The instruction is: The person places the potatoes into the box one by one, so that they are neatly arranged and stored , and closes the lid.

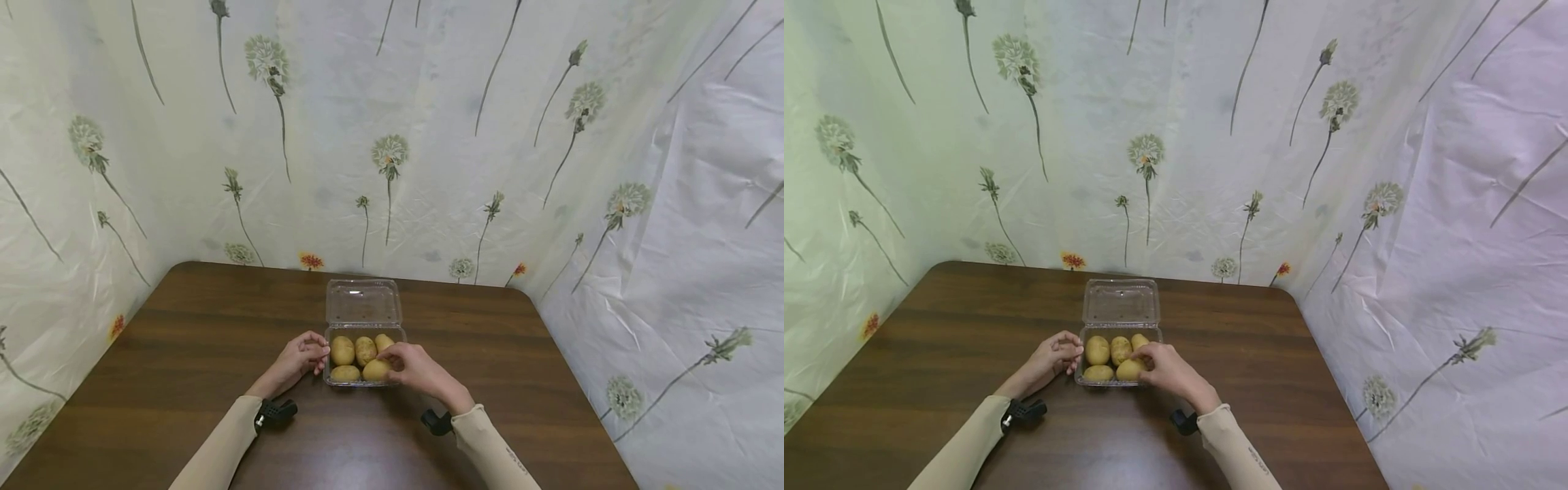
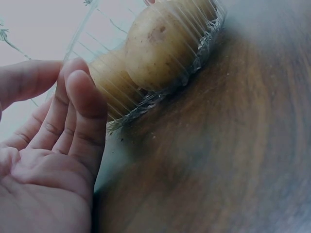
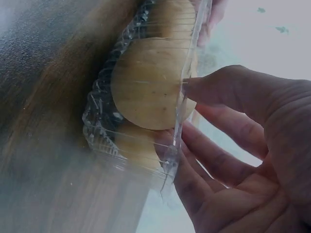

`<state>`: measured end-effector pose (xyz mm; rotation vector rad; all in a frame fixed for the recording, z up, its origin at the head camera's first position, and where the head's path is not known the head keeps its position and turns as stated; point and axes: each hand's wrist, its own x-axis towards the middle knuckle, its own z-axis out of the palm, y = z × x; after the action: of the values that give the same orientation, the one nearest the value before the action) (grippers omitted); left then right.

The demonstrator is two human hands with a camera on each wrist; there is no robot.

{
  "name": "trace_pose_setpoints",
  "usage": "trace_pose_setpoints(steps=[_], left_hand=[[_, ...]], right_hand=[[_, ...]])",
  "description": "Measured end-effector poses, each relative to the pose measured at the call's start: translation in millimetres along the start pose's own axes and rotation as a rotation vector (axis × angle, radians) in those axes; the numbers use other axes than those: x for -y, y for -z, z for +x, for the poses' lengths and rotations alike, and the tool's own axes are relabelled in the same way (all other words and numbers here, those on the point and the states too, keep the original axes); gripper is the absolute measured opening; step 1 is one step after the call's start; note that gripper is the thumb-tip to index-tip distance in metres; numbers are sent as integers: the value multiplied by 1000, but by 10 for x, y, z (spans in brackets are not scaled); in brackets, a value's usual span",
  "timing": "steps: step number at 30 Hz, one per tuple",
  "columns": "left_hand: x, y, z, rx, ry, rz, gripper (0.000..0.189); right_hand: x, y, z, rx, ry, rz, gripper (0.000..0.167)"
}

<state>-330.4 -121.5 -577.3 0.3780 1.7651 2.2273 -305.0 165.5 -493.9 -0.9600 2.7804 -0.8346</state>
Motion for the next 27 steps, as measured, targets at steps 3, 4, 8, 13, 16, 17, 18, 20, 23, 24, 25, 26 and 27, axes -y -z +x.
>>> trace_pose_setpoints(steps=[3, 4, 8, 13, 16, 17, 18, 20, 23, 24, 25, 26, 27], left_hand=[[-2, 2, -2, -5, 5, 1, 21], [-1, 4, -3, -5, 7, 1, 21], [-5, 8, 0, -6, 9, -9, 19], [0, 14, 15, -6, 3, -13, 19], [9, 11, 17, -9, 6, -6, 19], [11, 8, 16, -11, 9, -6, 19], [13, 5, 16, -12, 12, -2, 20], [17, 3, 17, -15, 18, 0, 20], [14, -4, 20, -7, 12, 5, 19], [11, -8, 23, -4, 9, 3, 19], [7, -12, 27, 0, 4, -2, 18], [3, -17, 31, 3, 3, -8, 17], [-5, -24, 34, 4, 4, -16, 18]], right_hand=[[-2, -10, -4, -19, 7, -13, 28], [-5, -16, -6, -27, 10, -19, 28], [-24, -38, -8, -65, 23, -16, 26], [-46, -54, -5, -109, 39, -7, 26], [-48, -58, -9, -117, 46, -7, 26], [-47, -58, -10, -118, 45, -6, 26], [-46, -59, -13, -118, 45, -4, 26], [-41, -56, -20, -120, 34, 10, 26], [-49, -48, -27, -129, -1, 29, 29], [-54, -43, -32, -135, -16, 39, 30], [-61, -36, -38, -141, -32, 47, 32], [-71, -30, -44, -148, -48, 52, 34], [-75, -16, -51, -157, -58, 59, 35]])
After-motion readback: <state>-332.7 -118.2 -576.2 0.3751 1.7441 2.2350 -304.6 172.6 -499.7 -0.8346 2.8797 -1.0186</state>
